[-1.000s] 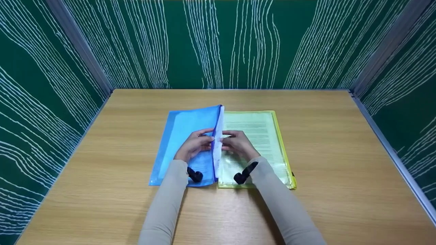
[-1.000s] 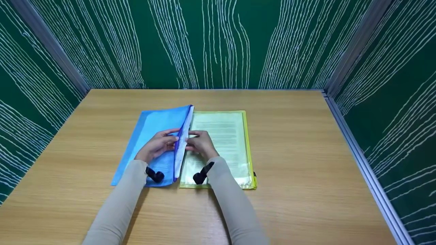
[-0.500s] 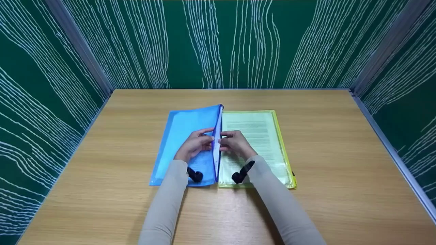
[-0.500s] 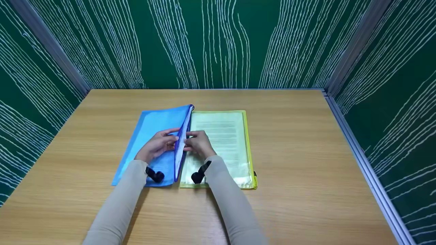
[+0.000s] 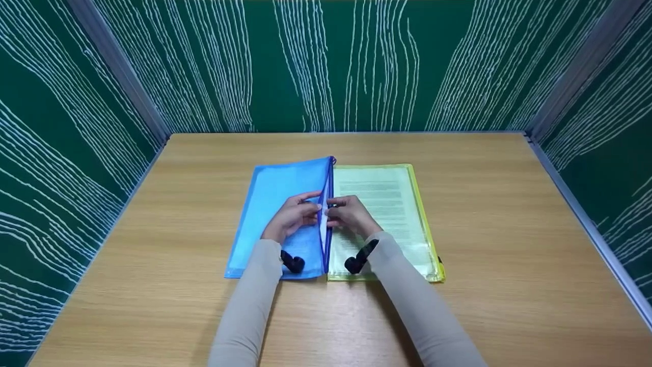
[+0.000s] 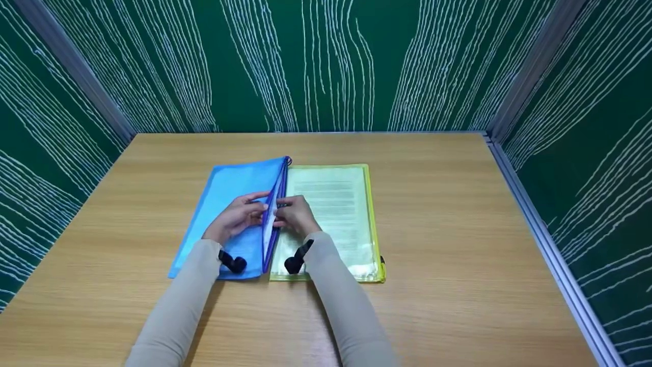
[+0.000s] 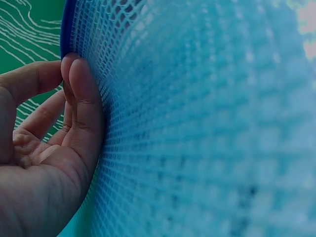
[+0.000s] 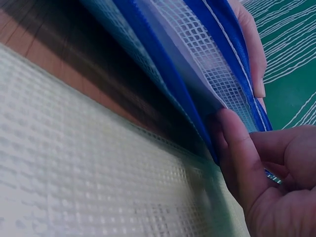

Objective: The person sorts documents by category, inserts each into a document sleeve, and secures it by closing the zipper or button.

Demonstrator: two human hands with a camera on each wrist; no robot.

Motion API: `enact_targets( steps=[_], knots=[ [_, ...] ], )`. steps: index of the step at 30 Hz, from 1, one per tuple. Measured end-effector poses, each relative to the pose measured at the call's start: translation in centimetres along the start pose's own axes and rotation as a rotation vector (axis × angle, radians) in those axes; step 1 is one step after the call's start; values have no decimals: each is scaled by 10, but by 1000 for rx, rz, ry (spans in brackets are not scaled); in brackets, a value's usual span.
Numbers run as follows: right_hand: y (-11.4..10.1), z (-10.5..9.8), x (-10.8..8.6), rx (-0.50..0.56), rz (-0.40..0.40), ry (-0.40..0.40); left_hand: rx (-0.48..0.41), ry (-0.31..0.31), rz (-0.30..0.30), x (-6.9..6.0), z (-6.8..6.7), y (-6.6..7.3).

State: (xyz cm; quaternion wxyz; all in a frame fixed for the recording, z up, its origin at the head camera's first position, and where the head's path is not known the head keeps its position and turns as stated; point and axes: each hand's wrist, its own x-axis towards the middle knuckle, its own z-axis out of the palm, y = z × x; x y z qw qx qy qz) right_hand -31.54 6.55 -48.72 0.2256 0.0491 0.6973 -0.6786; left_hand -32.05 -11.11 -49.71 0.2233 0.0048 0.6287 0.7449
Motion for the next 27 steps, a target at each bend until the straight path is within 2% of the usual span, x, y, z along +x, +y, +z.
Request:
enact_targets(
  steps=[16,27],
  knots=[
    [1,5,2,46,12,-15,-15,-20,14,-2,1,-2],
    [2,1,1,31,12,-20,1,-11,-4,-2,-2,-5]
  ],
)
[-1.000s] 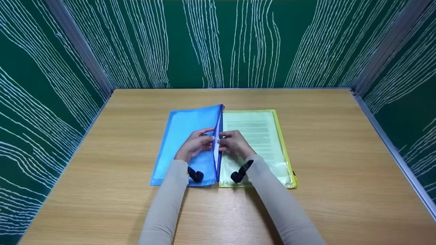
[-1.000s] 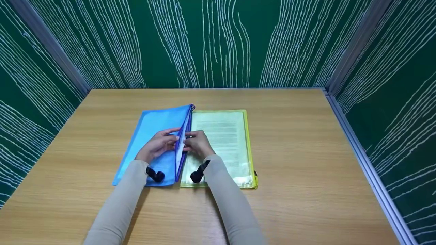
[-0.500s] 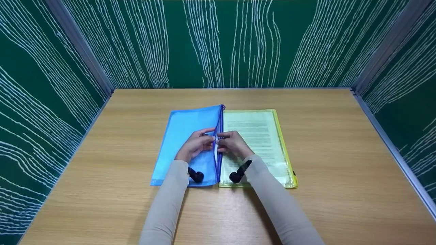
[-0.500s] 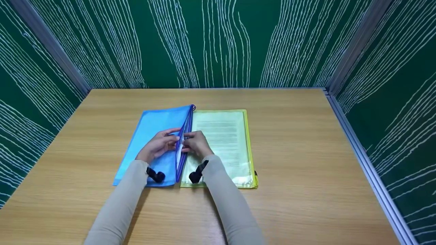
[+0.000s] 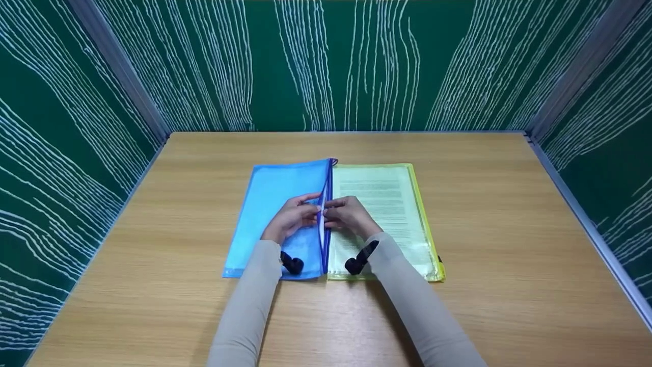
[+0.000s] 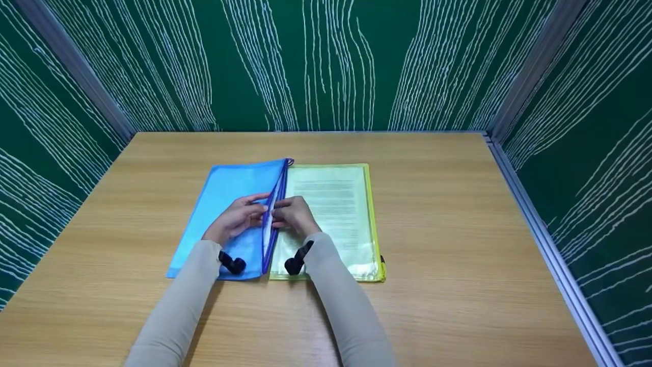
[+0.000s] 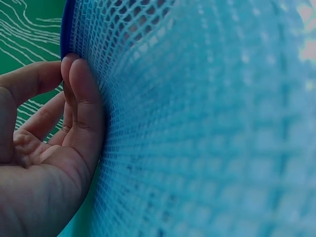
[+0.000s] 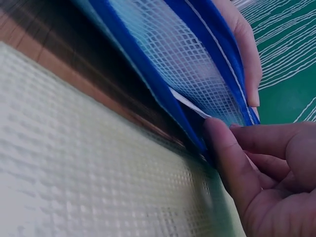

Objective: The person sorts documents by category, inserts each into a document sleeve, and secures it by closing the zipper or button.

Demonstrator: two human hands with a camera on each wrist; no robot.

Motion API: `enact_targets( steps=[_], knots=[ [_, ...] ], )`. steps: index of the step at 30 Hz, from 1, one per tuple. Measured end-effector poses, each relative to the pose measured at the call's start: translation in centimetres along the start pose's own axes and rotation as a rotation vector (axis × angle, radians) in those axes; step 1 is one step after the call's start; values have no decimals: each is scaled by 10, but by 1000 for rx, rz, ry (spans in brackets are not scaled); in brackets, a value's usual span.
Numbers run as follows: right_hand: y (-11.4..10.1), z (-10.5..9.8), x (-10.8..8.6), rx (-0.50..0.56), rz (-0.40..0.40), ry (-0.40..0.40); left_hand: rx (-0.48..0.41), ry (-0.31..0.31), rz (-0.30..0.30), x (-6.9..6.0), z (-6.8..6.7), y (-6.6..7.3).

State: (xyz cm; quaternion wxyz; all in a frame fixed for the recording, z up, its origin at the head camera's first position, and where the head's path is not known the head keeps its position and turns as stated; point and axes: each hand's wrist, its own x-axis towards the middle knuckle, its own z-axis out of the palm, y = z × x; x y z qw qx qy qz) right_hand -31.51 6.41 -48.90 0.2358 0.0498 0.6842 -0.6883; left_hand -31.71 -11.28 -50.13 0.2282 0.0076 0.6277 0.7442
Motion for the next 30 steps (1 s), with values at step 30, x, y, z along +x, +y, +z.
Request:
enact_targets(
  steps=[30],
  knots=[
    [-7,-40,2,-99,-26,31,773,61,24,-1,10,15]
  ],
)
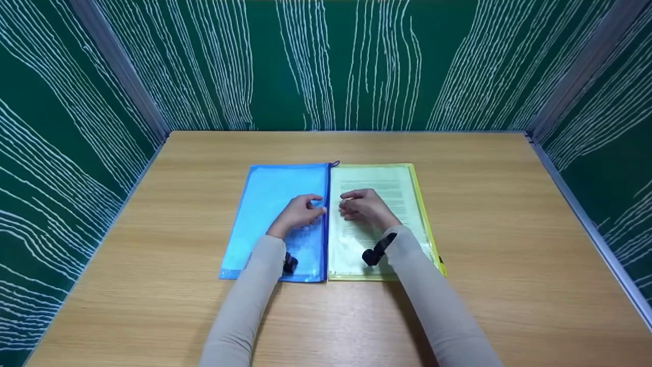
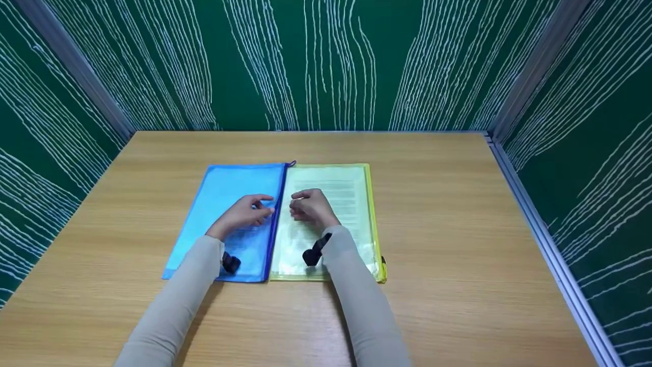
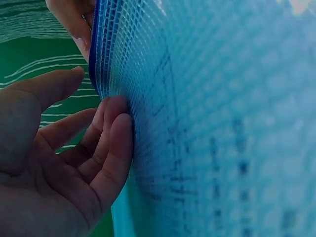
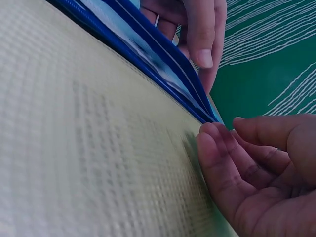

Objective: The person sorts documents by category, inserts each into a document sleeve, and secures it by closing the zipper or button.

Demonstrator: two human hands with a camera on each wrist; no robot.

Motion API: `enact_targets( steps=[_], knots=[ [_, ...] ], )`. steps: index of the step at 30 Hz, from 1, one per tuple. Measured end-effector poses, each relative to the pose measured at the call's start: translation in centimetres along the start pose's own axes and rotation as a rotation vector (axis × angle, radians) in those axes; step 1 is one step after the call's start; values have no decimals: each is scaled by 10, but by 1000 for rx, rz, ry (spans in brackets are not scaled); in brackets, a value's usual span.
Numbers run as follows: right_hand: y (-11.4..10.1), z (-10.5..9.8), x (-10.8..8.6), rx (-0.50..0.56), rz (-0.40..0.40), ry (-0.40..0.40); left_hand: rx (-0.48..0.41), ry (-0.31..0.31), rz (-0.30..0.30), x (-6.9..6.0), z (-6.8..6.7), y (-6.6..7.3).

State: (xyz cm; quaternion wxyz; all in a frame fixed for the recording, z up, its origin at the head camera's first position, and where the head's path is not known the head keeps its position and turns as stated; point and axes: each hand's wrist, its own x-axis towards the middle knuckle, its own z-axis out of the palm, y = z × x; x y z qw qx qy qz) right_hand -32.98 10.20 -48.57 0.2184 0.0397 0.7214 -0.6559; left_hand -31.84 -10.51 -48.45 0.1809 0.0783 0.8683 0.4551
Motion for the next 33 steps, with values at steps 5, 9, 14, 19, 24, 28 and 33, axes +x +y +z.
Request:
enact_targets(
  steps=[5,9,14,19,24,28,33],
  knots=[
    [-1,-7,3,-25,10,16,107,48,43,5,-7,2],
    [-2,-10,5,-31,15,21,116,75,73,8,-14,2],
    [-4,-15,9,-38,-10,23,172,67,92,14,-20,4],
    [-7,-19,13,-46,-38,29,352,47,63,22,-25,6],
    [-11,-21,16,-50,-45,39,509,64,-23,30,-24,9],
    [-13,-21,20,-39,-45,40,620,88,-45,35,-21,10],
    [-17,-19,28,-31,-17,52,643,32,-80,35,-17,8]
  ],
)
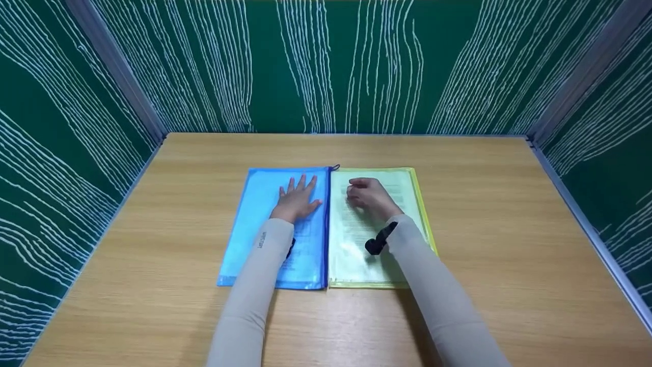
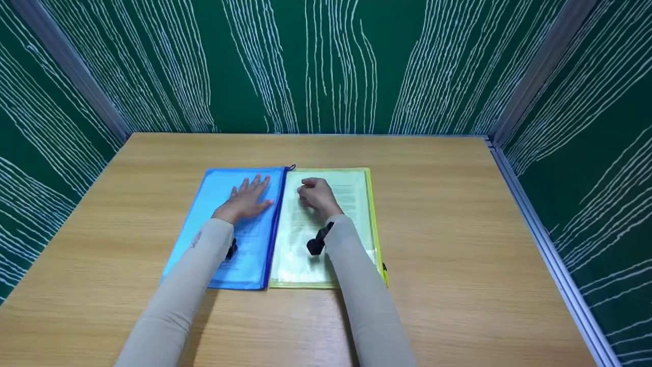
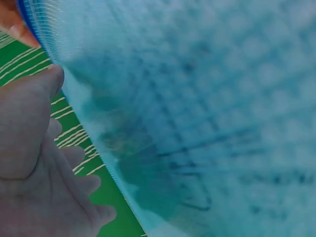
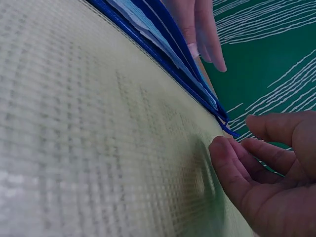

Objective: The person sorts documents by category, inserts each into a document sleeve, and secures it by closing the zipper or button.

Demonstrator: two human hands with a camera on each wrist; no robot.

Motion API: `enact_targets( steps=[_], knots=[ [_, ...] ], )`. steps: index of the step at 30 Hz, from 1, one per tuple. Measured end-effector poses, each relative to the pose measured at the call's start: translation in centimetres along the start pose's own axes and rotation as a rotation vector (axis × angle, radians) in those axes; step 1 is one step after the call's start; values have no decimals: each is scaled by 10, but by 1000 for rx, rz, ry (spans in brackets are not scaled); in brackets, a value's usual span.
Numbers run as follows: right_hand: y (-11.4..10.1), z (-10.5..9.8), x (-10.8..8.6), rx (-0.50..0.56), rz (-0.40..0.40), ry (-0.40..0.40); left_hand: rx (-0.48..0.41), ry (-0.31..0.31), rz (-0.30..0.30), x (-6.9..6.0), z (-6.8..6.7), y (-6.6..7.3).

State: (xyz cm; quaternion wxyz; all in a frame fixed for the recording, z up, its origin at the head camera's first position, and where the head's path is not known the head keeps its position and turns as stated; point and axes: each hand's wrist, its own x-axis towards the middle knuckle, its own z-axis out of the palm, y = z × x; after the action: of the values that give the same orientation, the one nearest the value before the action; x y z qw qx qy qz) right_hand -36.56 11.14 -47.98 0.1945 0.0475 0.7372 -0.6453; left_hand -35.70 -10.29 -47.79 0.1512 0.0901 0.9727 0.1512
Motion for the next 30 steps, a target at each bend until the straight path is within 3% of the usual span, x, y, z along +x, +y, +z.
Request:
enact_targets(
  steps=[4,7,13,18,26,30],
  knots=[
    [-4,7,11,-6,34,14,5,-66,-16,-4,2,-7],
    [-6,10,18,-34,41,19,6,-69,-18,-5,4,-10],
    [-9,11,29,-59,-19,12,21,-78,-17,-3,5,-10],
    [-14,11,42,-38,18,47,38,-99,-21,-2,5,-6],
    [-26,13,63,-176,62,87,68,-110,-26,-1,3,-5],
    [-29,17,70,-267,40,107,69,-107,-7,0,2,-5]
  ],
)
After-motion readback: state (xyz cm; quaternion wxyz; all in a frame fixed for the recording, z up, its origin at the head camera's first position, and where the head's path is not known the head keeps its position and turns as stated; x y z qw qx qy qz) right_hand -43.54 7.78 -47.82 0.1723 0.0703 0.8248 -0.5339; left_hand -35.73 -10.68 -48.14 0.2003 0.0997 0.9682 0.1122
